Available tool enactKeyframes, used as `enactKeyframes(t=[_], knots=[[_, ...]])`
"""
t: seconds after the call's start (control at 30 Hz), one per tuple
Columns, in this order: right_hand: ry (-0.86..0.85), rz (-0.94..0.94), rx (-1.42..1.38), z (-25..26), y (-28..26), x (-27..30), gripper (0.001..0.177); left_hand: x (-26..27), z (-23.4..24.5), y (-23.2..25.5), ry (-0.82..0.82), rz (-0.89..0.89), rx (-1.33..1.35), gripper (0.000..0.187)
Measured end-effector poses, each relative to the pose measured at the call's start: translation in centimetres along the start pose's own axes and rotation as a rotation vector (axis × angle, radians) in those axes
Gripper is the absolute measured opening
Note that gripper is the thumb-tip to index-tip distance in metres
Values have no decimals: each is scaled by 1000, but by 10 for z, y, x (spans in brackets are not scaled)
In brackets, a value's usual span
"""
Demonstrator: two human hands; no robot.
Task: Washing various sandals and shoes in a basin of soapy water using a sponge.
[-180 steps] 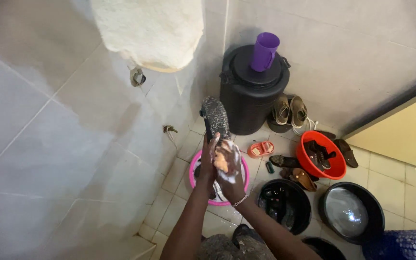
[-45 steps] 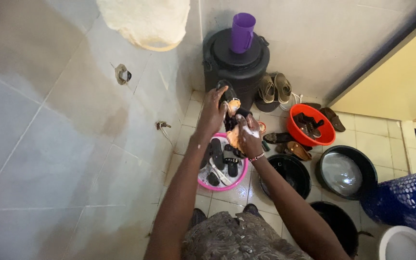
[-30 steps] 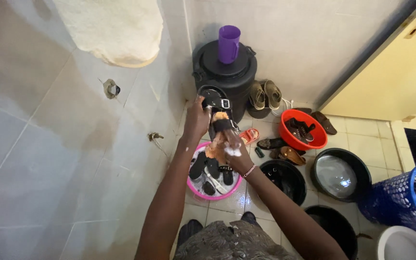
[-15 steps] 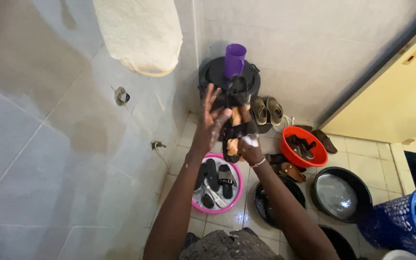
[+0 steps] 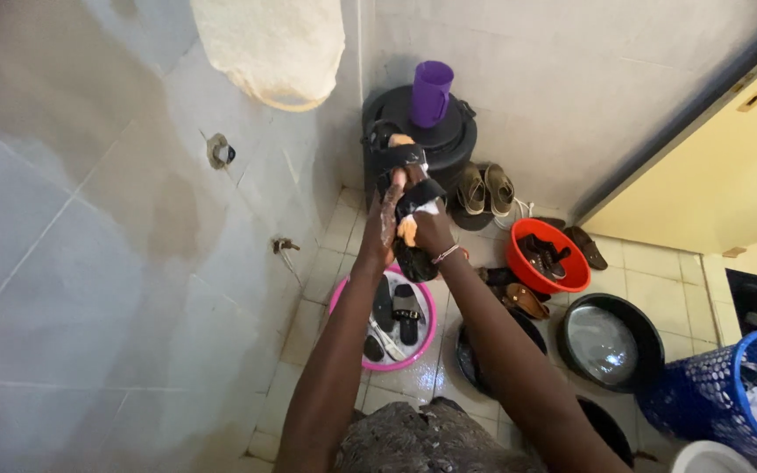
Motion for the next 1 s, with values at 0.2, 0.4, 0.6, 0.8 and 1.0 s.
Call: enactKeyframes(t=[0.2,0.4,0.6,0.8,1.0], knots=[[314,16,-428,137,-205,53,65,-12,48,-51,-234,126,415,69],[-361,-233,-235,6,-78,47,42,3,79,-139,86,181,407,67],[123,488,87,81,-202,81,61,15,102,-175,324,290,332,79],[-96,411,402,-40,-115,122,60,29,109,-163,437,321,295,82],[201,-81,-702,59,-188,140,45,46,89,-109,366,218,389,69]])
Point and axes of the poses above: each hand's wrist, its own x-axis away from the middle knuckle, its own z-axis out of the back of the hand, y = z × x, the point moved 6 cm from there along -x, towards the middle knuckle, and after that the axes turned 7 degrees about z, right-handed, at the moved point
